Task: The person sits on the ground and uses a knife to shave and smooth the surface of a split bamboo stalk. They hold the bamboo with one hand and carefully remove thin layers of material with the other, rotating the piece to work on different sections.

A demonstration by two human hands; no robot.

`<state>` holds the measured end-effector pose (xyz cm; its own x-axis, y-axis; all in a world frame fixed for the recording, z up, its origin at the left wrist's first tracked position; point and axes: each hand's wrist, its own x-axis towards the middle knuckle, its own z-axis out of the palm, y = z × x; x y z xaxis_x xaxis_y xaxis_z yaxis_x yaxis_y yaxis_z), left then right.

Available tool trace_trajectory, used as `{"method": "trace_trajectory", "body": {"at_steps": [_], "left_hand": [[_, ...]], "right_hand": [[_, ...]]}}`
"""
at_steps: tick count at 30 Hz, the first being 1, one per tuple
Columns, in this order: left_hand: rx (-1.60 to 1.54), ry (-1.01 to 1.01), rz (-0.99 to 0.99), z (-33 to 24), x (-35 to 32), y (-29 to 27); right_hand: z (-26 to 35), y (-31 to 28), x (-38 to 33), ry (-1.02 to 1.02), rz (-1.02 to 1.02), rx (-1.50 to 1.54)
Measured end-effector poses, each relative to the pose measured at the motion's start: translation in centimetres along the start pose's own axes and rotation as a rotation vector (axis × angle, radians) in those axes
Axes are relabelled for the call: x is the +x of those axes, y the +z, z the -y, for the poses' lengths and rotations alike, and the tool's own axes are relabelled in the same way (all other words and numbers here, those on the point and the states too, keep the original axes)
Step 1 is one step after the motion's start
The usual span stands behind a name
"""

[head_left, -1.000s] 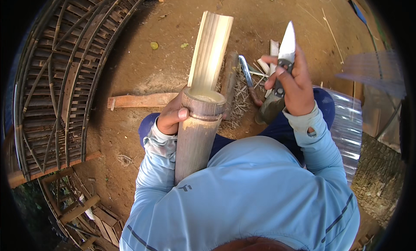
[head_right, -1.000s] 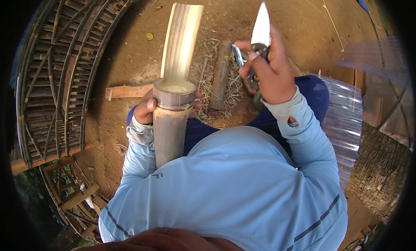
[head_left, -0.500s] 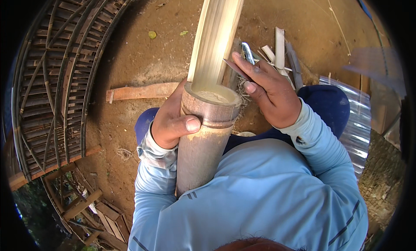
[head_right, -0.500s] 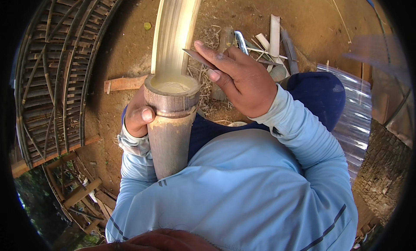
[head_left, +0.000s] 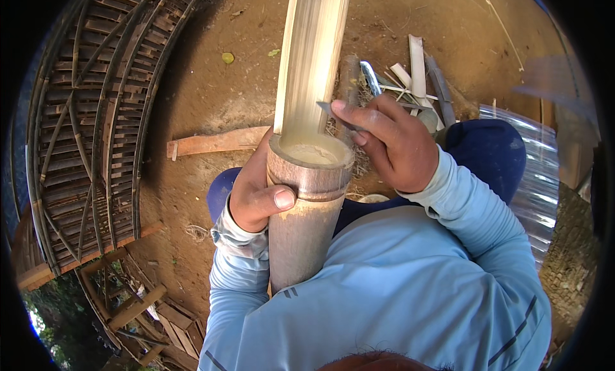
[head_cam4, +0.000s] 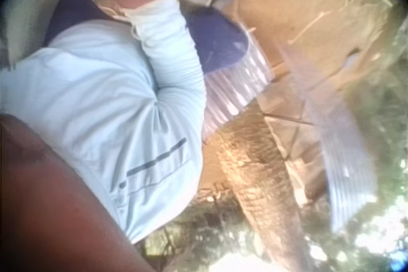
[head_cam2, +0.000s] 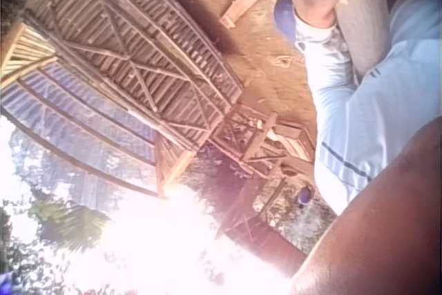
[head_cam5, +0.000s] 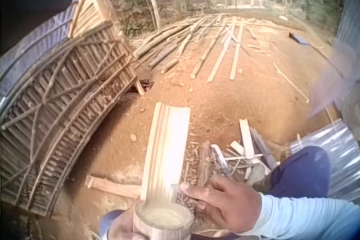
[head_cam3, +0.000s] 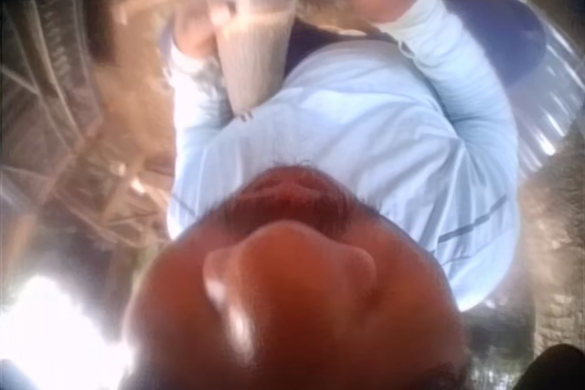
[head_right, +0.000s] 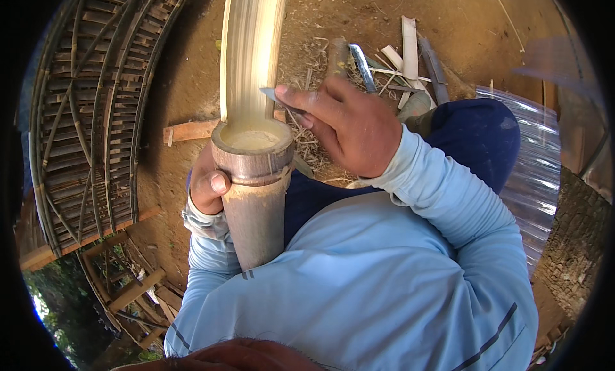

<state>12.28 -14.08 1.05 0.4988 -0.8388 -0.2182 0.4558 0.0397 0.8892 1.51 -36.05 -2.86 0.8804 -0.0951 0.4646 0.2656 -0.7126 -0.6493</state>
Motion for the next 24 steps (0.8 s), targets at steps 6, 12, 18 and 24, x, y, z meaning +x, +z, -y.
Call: {"method": "trace_trajectory", "body": {"at_steps": [6, 12, 18, 24], "left_hand": [[0.026, -0.016, -0.04, -0.3, 0.0, 0.1], [-0.016, -0.027, -0.028, -0.2, 0.0, -0.3], [-0.005, -0.021, -0.028, -0.1, 0.0, -0.4], [0.009, -0.017, -0.039, -0.2, -0.1, -0.3]], "right_hand": [[0.1, -0.7, 1.4, -0.007, 0.033, -0.041], [1.0, 0.1, 0.2, 0.007, 0.098, -0.012], [0.3, 0.4, 0.8, -0.019, -0.022, -0.044], [-0.2, 0.6, 1.0, -0.031, -0.04, -0.089]]}}
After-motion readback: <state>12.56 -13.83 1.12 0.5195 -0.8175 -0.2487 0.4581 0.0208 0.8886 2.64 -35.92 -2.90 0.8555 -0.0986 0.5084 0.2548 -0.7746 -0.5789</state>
